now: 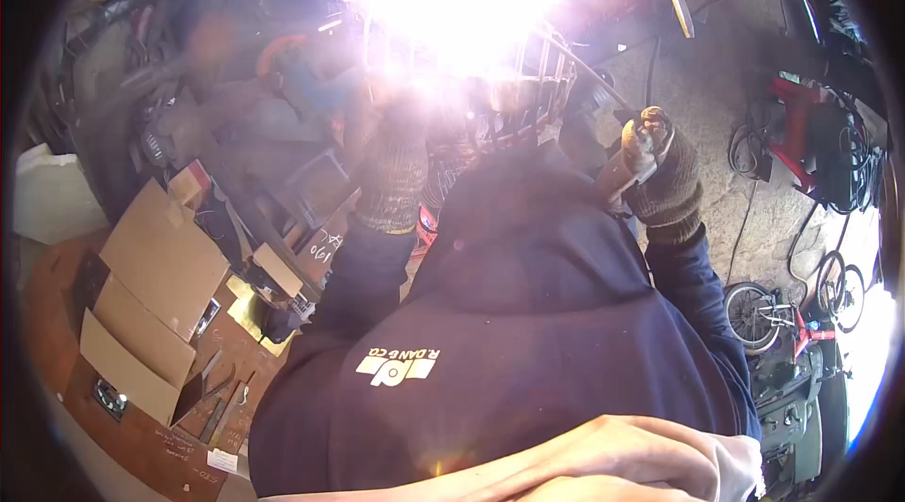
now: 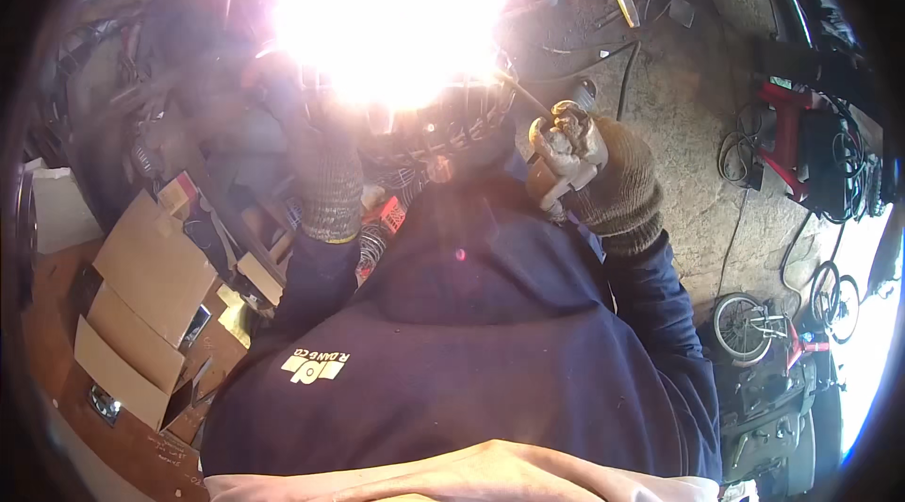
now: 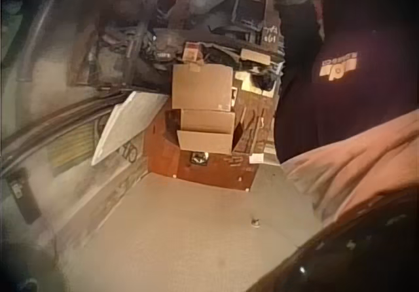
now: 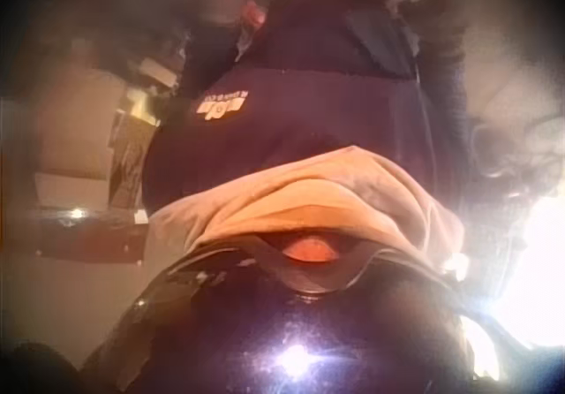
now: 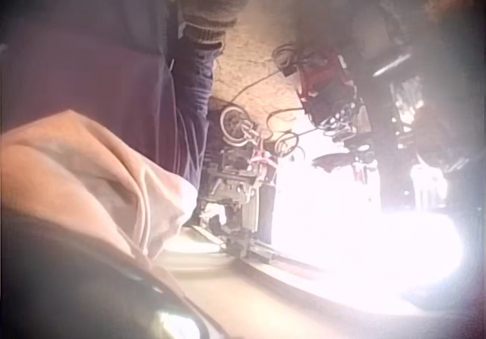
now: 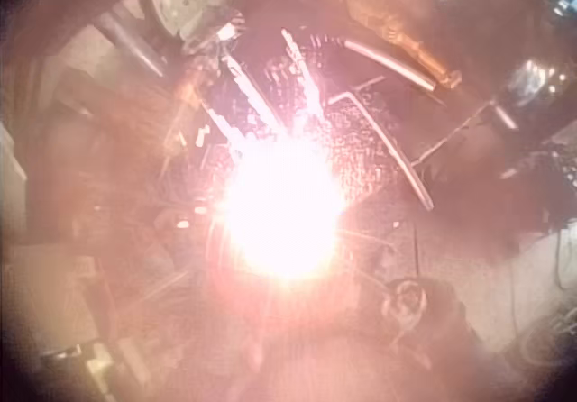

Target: The person uses a grinder on a wire-mesh frame, then strikes it with a hammer before welding several points on the frame with a welding rod.

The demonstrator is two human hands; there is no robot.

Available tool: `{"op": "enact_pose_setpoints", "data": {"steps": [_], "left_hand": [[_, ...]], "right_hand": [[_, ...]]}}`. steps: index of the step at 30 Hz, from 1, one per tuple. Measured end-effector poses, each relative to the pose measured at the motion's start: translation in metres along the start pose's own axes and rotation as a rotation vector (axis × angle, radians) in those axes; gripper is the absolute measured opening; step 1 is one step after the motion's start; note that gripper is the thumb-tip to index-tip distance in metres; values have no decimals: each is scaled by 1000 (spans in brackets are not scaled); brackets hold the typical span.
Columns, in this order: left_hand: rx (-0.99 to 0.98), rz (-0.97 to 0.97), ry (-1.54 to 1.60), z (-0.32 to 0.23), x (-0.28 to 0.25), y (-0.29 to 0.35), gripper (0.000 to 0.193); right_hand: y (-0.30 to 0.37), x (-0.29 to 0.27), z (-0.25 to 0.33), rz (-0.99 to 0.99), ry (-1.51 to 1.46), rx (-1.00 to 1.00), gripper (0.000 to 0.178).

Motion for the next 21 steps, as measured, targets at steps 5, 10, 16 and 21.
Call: {"op": "enact_pose_setpoints", "data": {"steps": [5,10,16,21], "left_hand": [[-24,8,125,11,-7,3,21],[-24,-1,137,11,-8,1,19],[-46,-32,173,40,-13,-9,18],[-176,-50,414,34,-1,-5,24]], "right_hand": [[-5,-7,18,-41,31,-149,32],[-5,-9,22,-117,38,-253,25],[6,-10,0,-193,-181,-144,26],[6,-3,-16,16,-270,293,21]]}}
Point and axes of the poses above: each hand's wrist, its own y-axis away from the middle knuckle, its own x-axis out of the palm, z = x × y, the point moved 8 cm from there along -y, towards the middle knuckle, and after that the axes turned 6 degrees about -z, right-handed, at the moved point
